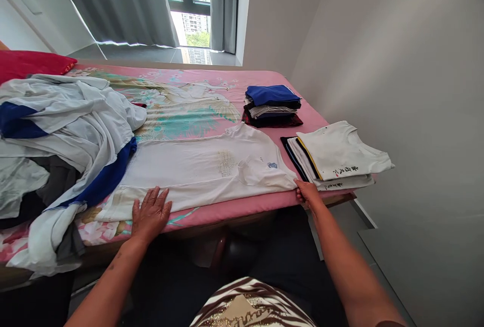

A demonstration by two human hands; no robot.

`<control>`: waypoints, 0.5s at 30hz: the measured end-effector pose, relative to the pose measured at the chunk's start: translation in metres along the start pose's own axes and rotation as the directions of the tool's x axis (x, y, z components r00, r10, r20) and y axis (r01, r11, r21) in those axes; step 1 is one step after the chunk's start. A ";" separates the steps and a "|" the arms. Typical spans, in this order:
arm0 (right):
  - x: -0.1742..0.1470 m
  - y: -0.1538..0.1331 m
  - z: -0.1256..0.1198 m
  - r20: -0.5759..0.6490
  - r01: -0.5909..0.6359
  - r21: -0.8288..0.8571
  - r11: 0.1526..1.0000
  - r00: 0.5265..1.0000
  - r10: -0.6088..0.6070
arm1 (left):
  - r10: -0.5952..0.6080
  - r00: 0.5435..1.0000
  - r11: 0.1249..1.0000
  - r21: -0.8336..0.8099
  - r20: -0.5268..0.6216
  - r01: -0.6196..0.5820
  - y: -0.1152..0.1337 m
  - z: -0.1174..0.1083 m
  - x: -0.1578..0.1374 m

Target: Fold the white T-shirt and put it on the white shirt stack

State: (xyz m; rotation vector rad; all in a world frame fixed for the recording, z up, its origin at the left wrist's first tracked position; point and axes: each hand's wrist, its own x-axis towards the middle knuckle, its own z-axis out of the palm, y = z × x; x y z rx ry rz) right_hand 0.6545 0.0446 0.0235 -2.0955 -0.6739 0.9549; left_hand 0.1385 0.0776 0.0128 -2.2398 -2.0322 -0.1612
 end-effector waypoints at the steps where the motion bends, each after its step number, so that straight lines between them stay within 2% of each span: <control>1: 0.001 0.002 0.001 -0.028 0.023 -0.024 0.999 0.999 -0.024 | -0.002 1.000 1.000 -0.001 0.000 0.002 0.000 0.000 0.000; 4: -0.001 0.008 -0.001 -0.140 0.100 -0.108 0.989 0.983 -0.115 | -0.011 1.000 1.000 -0.017 0.006 0.011 -0.001 0.001 0.000; 6: -0.004 0.008 -0.001 -0.231 0.201 -0.178 0.963 0.943 -0.239 | -0.018 1.000 0.999 -0.036 0.014 0.019 -0.003 0.002 0.002; 8: -0.009 0.007 0.000 -0.267 0.376 -0.304 0.875 0.848 -0.457 | -0.027 1.000 0.998 -0.060 0.012 0.028 -0.004 0.000 0.003; 10: -0.015 0.002 0.005 -0.209 0.529 -0.449 0.720 0.721 -0.661 | -0.009 1.000 0.996 -0.092 -0.017 0.007 -0.003 -0.003 0.005; 11: -0.017 -0.001 0.009 -0.165 0.566 -0.508 0.649 0.676 -0.718 | 0.024 0.999 0.993 -0.111 -0.039 -0.028 -0.001 -0.005 0.005; 12: -0.020 -0.004 0.013 -0.130 0.572 -0.553 0.607 0.659 -0.740 | 0.074 0.995 0.988 -0.131 -0.061 -0.081 0.002 -0.007 0.005; 13: -0.022 -0.007 0.017 -0.109 0.557 -0.590 0.584 0.662 -0.742 | 0.137 0.987 0.977 -0.152 -0.079 -0.148 0.006 -0.010 0.004; 15: -0.025 -0.014 0.026 -0.087 0.500 -0.652 0.570 0.697 -0.711 | 0.270 0.958 0.940 -0.191 -0.093 -0.283 0.016 -0.014 0.003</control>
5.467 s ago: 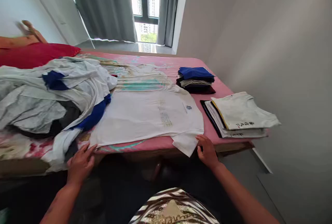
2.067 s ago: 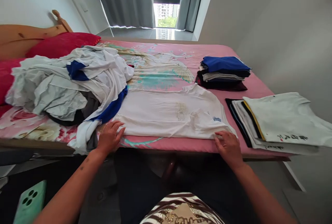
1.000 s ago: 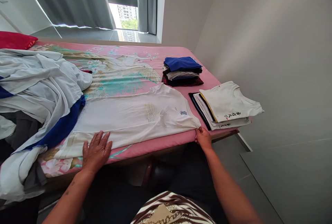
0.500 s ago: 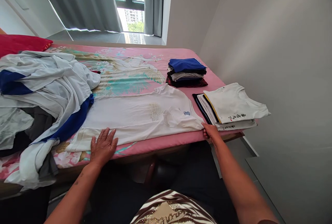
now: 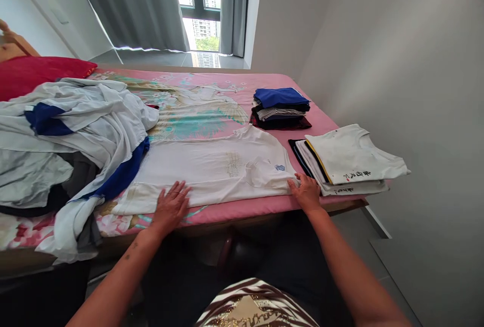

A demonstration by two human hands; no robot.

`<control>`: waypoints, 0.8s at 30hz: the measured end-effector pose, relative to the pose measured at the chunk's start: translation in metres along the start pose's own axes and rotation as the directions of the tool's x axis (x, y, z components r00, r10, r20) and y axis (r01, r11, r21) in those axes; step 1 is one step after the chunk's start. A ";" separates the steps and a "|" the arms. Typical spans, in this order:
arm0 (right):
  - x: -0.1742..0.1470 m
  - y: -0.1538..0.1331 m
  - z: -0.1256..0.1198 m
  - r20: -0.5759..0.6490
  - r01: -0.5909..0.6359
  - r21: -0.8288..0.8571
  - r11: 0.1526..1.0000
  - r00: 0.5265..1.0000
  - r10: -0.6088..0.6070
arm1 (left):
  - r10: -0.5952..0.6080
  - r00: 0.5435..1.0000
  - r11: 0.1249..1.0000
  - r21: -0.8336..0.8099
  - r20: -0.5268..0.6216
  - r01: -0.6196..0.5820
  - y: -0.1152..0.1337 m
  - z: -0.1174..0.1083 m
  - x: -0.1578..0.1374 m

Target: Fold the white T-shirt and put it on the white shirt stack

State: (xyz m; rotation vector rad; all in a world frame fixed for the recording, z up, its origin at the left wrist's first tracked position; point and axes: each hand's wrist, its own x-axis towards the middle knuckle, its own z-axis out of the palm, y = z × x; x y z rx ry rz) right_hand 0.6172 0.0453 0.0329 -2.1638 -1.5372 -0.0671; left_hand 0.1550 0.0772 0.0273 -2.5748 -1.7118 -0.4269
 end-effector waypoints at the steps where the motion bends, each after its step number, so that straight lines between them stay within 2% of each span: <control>1: 0.001 -0.004 0.001 0.028 -0.019 -0.031 0.999 0.999 0.020 | 0.052 0.999 0.998 -0.021 0.013 -0.052 0.005 -0.001 0.002; 3: 0.002 -0.009 0.001 0.084 -0.050 -0.074 0.996 0.995 0.056 | 0.082 0.996 0.996 -0.041 0.031 -0.081 0.008 -0.002 0.006; 5: 0.004 -0.007 0.001 0.146 -0.062 -0.109 0.992 0.986 0.078 | 0.008 0.999 1.000 -0.028 0.035 -0.007 0.000 -0.005 0.010; 10: 0.017 0.003 0.003 0.330 -0.022 -0.226 0.974 0.939 0.098 | -0.265 0.960 0.962 0.098 0.090 0.257 -0.058 -0.022 0.014; 13: 0.029 -0.001 0.005 0.384 0.023 -0.254 0.967 0.920 0.079 | -0.336 0.933 0.931 0.194 0.125 0.309 -0.090 -0.037 0.014; 16: 0.041 -0.007 0.005 0.469 0.037 -0.203 0.978 0.881 0.064 | -0.343 0.926 0.913 0.287 0.155 0.290 -0.112 -0.050 0.018; 18: 0.046 -0.006 0.005 0.478 0.021 -0.129 0.991 0.877 0.044 | -0.338 0.926 0.904 0.332 0.171 0.268 -0.122 -0.056 0.023; 21: 0.047 0.002 0.006 0.403 -0.003 -0.029 1.000 0.915 0.015 | -0.326 0.930 0.923 0.270 0.173 0.273 -0.134 -0.061 0.026; 23: 0.044 0.008 0.009 0.395 -0.025 -0.023 0.999 0.918 0.032 | -0.370 0.908 0.924 0.184 0.196 0.336 -0.139 -0.060 0.025; 24: 0.042 0.011 0.010 0.411 -0.037 -0.029 0.999 0.910 0.046 | -0.418 0.882 0.908 0.140 0.216 0.396 -0.141 -0.059 0.023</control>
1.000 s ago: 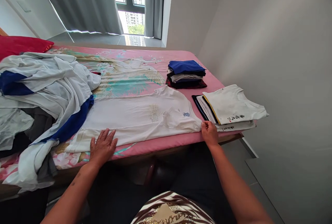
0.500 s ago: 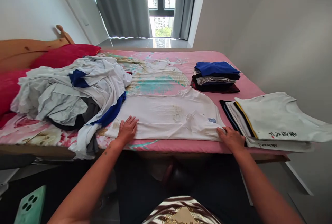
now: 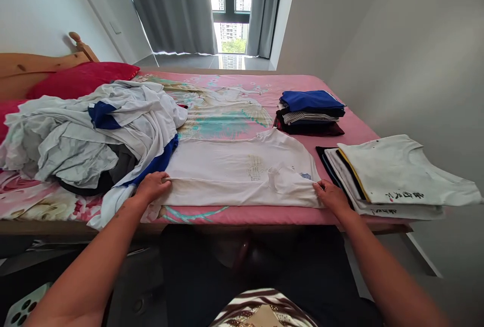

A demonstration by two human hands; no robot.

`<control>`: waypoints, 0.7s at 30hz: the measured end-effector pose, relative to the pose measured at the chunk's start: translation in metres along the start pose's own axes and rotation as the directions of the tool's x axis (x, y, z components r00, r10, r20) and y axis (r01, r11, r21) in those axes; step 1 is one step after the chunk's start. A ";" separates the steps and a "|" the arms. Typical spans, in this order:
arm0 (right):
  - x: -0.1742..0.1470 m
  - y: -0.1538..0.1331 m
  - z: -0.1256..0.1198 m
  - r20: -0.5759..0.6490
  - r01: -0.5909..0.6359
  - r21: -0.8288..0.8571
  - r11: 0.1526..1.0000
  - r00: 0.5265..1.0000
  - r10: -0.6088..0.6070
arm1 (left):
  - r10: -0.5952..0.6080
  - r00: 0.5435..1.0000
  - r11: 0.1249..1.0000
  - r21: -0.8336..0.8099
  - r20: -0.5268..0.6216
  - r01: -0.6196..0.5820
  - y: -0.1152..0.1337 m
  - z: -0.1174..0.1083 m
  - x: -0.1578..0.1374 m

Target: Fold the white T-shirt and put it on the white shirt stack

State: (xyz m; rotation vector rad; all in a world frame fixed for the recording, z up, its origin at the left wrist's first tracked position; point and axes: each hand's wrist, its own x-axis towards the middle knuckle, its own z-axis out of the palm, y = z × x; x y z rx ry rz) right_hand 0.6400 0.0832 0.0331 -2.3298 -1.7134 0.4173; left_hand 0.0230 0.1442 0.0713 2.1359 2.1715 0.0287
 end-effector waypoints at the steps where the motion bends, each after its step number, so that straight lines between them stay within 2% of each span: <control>1: -0.001 0.002 0.002 0.022 -0.012 0.003 1.000 1.000 0.012 | -0.065 0.997 0.996 -0.055 0.032 0.067 -0.002 0.001 -0.001; 3: -0.002 0.007 0.006 0.049 -0.025 0.018 1.000 0.999 0.024 | -0.180 0.980 0.971 -0.146 0.087 0.191 -0.003 0.003 -0.006; 5: -0.002 0.010 0.008 0.053 -0.018 0.022 1.000 0.998 0.017 | -0.226 0.970 0.949 -0.203 0.096 0.241 -0.004 0.002 -0.010; 9: 0.001 0.017 0.014 0.079 -0.008 -0.030 1.000 0.997 0.010 | -0.217 0.975 0.946 -0.240 0.037 0.220 -0.006 -0.001 -0.014; 11: 0.002 0.018 0.016 0.090 -0.018 -0.055 0.998 0.996 0.023 | -0.248 0.968 0.936 -0.251 0.036 0.249 -0.010 -0.002 -0.015; 14: 0.002 0.020 0.018 0.095 -0.025 -0.056 0.998 0.995 0.030 | -0.304 0.945 0.904 -0.276 0.122 0.327 -0.019 -0.002 -0.018; 17: 0.001 0.020 0.017 0.105 -0.023 -0.027 0.999 0.994 0.026 | -0.291 0.932 0.894 -0.284 0.218 0.346 -0.027 -0.003 -0.025; 21: -0.003 0.017 0.015 0.113 -0.018 -0.050 0.999 0.993 0.023 | -0.263 0.936 0.891 -0.314 0.235 0.329 -0.031 -0.004 -0.038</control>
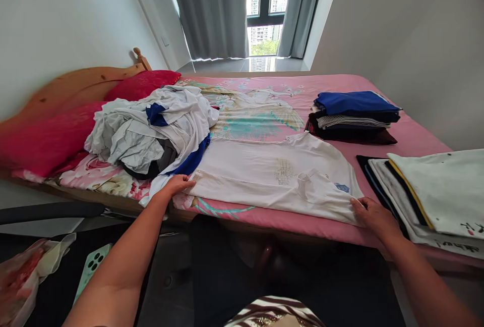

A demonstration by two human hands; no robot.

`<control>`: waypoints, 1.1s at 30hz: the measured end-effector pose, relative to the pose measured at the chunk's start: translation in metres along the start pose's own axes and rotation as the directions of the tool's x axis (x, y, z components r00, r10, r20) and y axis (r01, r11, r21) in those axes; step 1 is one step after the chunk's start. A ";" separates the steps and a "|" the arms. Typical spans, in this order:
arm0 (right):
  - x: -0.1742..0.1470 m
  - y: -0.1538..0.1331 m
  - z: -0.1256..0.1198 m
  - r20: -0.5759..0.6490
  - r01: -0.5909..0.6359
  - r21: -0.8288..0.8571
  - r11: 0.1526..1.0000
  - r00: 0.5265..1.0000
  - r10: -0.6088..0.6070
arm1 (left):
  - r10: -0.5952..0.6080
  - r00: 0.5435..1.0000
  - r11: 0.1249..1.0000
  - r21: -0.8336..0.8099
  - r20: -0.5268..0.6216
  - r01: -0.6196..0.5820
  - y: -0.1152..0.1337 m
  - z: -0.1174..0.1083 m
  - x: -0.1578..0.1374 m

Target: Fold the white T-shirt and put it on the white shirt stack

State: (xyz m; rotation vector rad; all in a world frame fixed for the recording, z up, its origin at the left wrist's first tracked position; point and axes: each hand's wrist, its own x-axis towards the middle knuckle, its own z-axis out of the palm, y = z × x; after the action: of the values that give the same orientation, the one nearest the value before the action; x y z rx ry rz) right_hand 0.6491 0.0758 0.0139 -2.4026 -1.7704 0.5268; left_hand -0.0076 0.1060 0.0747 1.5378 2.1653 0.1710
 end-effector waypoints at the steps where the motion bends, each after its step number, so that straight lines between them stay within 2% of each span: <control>1: -0.001 -0.002 0.000 -0.010 -0.004 -0.021 1.000 1.000 0.003 | 0.015 1.000 1.000 0.005 -0.005 -0.015 -0.001 0.001 -0.003; 4: -0.006 -0.005 0.003 -0.076 -0.013 -0.093 0.996 0.997 0.006 | 0.073 0.995 0.989 0.131 -0.062 -0.065 -0.005 0.008 -0.009; 7: -0.010 -0.007 0.006 -0.154 -0.018 -0.136 0.991 0.988 -0.003 | 0.093 0.987 0.961 0.271 -0.130 -0.055 -0.013 0.015 -0.008; 9: -0.012 -0.008 0.005 -0.182 -0.040 -0.127 0.991 0.983 0.016 | 0.077 0.981 0.964 0.264 -0.176 -0.028 -0.017 0.020 -0.006; 11: -0.014 -0.010 0.003 -0.203 -0.056 -0.087 0.995 0.978 0.037 | 0.123 0.946 0.965 0.259 -0.299 -0.043 -0.014 0.026 -0.006; 13: -0.017 -0.013 0.001 -0.231 -0.044 -0.050 0.998 0.973 0.031 | 0.272 0.861 0.945 0.289 -0.430 -0.154 0.004 0.037 -0.010; 15: -0.019 -0.016 0.001 -0.261 -0.018 -0.055 0.998 0.965 0.003 | 0.474 0.761 0.877 0.314 -0.443 -0.363 0.037 0.055 -0.020; 18: -0.020 -0.014 0.004 -0.278 0.001 -0.079 0.997 0.960 -0.023 | 0.726 0.625 0.685 0.222 -0.286 -0.694 0.106 0.092 -0.040; 21: -0.018 -0.009 0.007 -0.276 0.025 -0.055 0.998 0.960 -0.039 | 0.878 0.468 0.478 0.144 -0.098 -0.866 0.170 0.125 -0.056; 22: -0.017 -0.006 0.008 -0.278 0.035 -0.043 0.998 0.959 -0.045 | 0.892 0.449 0.452 0.143 -0.054 -0.880 0.184 0.134 -0.059; 23: -0.016 -0.004 0.010 -0.283 0.044 -0.030 0.999 0.958 -0.050 | 0.893 0.450 0.448 0.156 -0.022 -0.880 0.194 0.141 -0.061; 25: -0.014 0.000 0.013 -0.301 0.057 -0.009 0.998 0.952 -0.057 | 0.864 0.503 0.492 0.213 -0.004 -0.844 0.200 0.151 -0.062; 27: -0.011 0.003 0.016 -0.325 0.071 0.010 0.997 0.944 -0.064 | 0.826 0.564 0.545 0.271 -0.013 -0.793 0.196 0.157 -0.060; 30: -0.008 0.004 0.014 -0.361 0.086 0.070 0.994 0.931 -0.055 | 0.782 0.622 0.596 0.329 -0.032 -0.732 0.189 0.159 -0.059; 32: -0.010 -0.001 0.008 -0.446 0.125 0.125 0.984 0.893 -0.057 | 0.778 0.627 0.601 0.349 -0.045 -0.719 0.197 0.157 -0.064; 33: -0.013 -0.006 0.005 -0.512 0.165 0.140 0.976 0.856 -0.071 | 0.794 0.607 0.580 0.354 -0.043 -0.734 0.206 0.156 -0.069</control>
State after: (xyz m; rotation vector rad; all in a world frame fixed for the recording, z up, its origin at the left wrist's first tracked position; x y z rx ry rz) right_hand 0.6383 0.0650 0.0140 -2.0403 -1.5446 0.0232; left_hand 0.2563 0.0908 0.0340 2.6917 1.5152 0.2884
